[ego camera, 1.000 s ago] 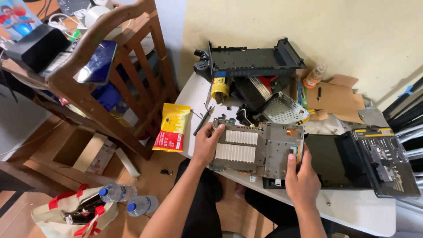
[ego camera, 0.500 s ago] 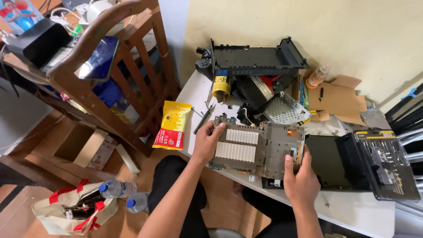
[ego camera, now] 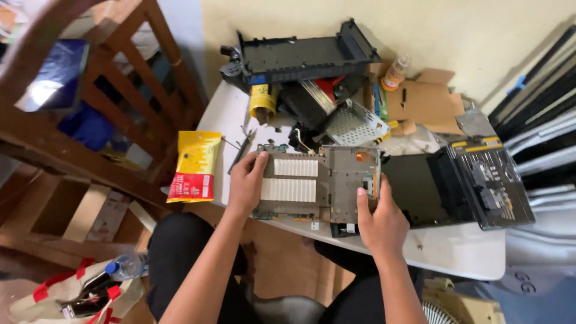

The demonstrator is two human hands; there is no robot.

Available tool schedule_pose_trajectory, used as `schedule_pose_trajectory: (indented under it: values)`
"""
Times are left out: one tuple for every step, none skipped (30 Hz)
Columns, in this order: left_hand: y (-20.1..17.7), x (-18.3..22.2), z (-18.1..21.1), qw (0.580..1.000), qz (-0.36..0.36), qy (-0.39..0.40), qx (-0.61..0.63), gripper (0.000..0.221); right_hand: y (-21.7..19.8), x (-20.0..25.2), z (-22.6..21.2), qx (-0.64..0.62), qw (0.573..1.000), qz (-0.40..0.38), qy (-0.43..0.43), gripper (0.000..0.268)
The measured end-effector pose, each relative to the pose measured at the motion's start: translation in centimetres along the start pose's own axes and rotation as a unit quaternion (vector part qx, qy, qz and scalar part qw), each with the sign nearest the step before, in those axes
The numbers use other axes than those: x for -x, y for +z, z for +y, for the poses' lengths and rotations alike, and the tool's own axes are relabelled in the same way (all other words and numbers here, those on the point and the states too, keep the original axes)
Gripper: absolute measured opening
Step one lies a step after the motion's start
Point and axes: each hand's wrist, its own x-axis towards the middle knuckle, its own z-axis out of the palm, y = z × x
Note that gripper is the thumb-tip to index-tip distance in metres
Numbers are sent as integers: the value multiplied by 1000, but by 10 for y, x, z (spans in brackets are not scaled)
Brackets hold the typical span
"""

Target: Disassembling, cleaning with a brush, and reassembling the internal components of a game console.

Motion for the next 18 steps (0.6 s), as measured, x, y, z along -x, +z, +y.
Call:
schedule_pose_trajectory:
  values:
    - [0,-2,-1,1000,-7,-3,-1,38,1,-1,-1,2,1000,0,7,72]
    - [0,-3,-2,1000,-1,10,-13,35,2,-1,0,3,1000,-4,8,71]
    - [0,-4,-4,999,5,23,-25,32,2,-2,0,5,1000,-7,9,70]
    - [1,-5,-8,999,-1,23,-25,32,2,-1,-1,6,1000,-4,14,70]
    - [1,-6,-12,1000,-6,12,-25,30,0,-1,-1,4,1000,-5,14,70]
    - [0,-7,-16,1000,-8,1,-26,30,-1,-1,-3,1,1000,-7,10,70]
    - [1,-10,-20,1000,-11,2,-26,30,-2,-1,-5,1,1000,-5,13,70]
    - [0,-11,-25,1000,-11,-1,-29,30,-3,-1,-6,0,1000,-4,13,70]
    - [0,-12,-30,999,-12,-5,-33,31,-4,0,-8,-1,1000,-2,12,69]
    - [1,-13,-30,999,-10,-5,-32,31,-2,-1,-6,-1,1000,-3,11,69]
    - [1,-13,-29,999,-11,0,-34,31,0,-2,-4,5,1000,0,10,69]
    - [1,-11,-29,999,-11,3,-36,31,2,-2,-2,11,1000,0,9,69]
    - [0,-11,-28,999,-9,2,-37,31,2,-2,-2,11,1000,-3,8,69]
    - [0,-11,-28,999,-12,2,-36,32,2,-3,-2,10,1000,-4,10,69]
    - [1,-10,-27,999,-14,3,-36,33,2,-3,-2,9,1000,-5,12,69]
    - [1,-10,-28,999,-16,1,-36,33,-1,-4,-4,10,1000,-6,15,69]
    - [1,-10,-28,999,-16,-3,-34,34,-4,-4,-6,-11,1000,-5,18,70]
    - [0,-10,-28,999,-14,-6,-33,35,-6,-6,-8,-34,999,-3,20,71]
